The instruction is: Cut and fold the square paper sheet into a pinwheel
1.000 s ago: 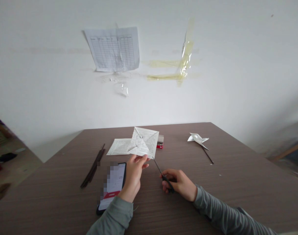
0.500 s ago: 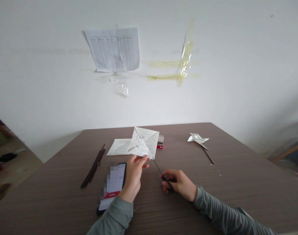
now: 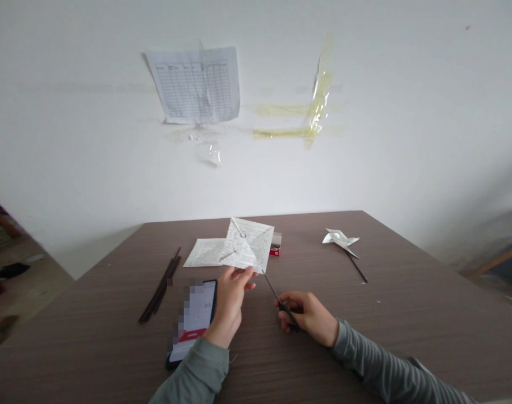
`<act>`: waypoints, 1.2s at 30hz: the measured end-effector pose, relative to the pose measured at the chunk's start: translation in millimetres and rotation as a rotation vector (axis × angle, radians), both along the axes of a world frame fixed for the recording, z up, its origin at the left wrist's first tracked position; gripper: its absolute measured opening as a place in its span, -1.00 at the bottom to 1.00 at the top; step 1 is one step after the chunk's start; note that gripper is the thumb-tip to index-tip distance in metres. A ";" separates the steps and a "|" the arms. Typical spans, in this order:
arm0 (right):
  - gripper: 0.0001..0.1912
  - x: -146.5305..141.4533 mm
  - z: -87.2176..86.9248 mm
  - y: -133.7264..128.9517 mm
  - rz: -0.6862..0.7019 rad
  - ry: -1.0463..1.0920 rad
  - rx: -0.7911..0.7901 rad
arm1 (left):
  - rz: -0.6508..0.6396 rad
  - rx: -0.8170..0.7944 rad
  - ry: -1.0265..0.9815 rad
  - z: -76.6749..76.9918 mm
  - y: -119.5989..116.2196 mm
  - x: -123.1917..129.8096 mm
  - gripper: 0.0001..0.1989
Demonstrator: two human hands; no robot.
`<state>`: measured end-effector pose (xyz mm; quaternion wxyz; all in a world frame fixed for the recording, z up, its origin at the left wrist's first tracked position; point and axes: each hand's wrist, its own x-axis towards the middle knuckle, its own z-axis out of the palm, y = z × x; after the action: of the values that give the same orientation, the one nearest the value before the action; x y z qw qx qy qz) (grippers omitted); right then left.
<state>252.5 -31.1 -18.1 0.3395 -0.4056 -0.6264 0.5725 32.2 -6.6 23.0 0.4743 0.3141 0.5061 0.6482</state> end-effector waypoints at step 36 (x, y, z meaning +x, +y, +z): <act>-0.39 0.0 6.0 0.7 -0.014 0.013 0.001 | -0.054 0.027 0.110 -5.1 3.0 -3.2 -0.66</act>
<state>252.5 -30.4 -12.0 0.3479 -0.4059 -0.6216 0.5725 29.0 -3.6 17.9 0.4588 0.3692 0.5139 0.6238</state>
